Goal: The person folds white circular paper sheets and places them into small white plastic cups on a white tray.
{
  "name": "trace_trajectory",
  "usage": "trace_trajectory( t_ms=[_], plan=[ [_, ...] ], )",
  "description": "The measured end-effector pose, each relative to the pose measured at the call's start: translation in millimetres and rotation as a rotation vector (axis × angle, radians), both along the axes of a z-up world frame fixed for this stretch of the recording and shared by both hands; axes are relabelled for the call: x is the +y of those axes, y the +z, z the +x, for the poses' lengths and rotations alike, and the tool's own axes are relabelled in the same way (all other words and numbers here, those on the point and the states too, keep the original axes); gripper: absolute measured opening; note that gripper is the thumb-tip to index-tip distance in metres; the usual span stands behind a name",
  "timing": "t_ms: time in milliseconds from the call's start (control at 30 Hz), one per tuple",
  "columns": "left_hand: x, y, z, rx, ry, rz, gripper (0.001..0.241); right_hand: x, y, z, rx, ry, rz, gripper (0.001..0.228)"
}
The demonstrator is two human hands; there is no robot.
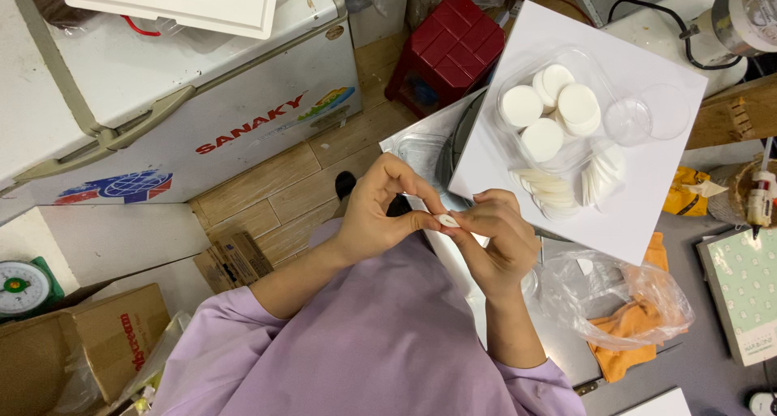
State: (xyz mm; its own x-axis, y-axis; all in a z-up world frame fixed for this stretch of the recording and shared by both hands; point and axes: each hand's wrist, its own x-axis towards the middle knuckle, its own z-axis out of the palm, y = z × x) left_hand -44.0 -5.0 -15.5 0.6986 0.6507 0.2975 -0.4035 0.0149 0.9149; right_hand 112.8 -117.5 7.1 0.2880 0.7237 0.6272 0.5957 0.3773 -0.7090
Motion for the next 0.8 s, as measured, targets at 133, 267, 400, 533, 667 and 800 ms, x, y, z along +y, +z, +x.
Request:
trace_trajectory(
  t_ms=[133,267,400,533,667,800],
  plan=[
    [7,-6,-7,-0.033,0.007,-0.035,0.046,7,3,-8,-0.092,-0.004,-0.003,0.022],
    [25,-8,-14,-0.043,0.01,0.038,0.048,20,4,-17,-0.089,0.004,-0.009,0.023],
    [37,-2,-23,-0.041,0.077,0.045,0.048,39,4,-29,-0.013,-0.01,-0.02,0.021],
    [61,2,-43,-0.065,-0.026,-0.051,0.041,64,4,-43,-0.019,0.004,-0.019,0.019],
    [91,0,-60,-0.084,0.004,-0.025,0.04,96,3,-63,-0.112,-0.004,0.001,0.021],
    [126,2,-83,-0.047,0.066,0.084,0.041,128,2,-97,-0.094,-0.066,-0.021,0.022]
  ],
)
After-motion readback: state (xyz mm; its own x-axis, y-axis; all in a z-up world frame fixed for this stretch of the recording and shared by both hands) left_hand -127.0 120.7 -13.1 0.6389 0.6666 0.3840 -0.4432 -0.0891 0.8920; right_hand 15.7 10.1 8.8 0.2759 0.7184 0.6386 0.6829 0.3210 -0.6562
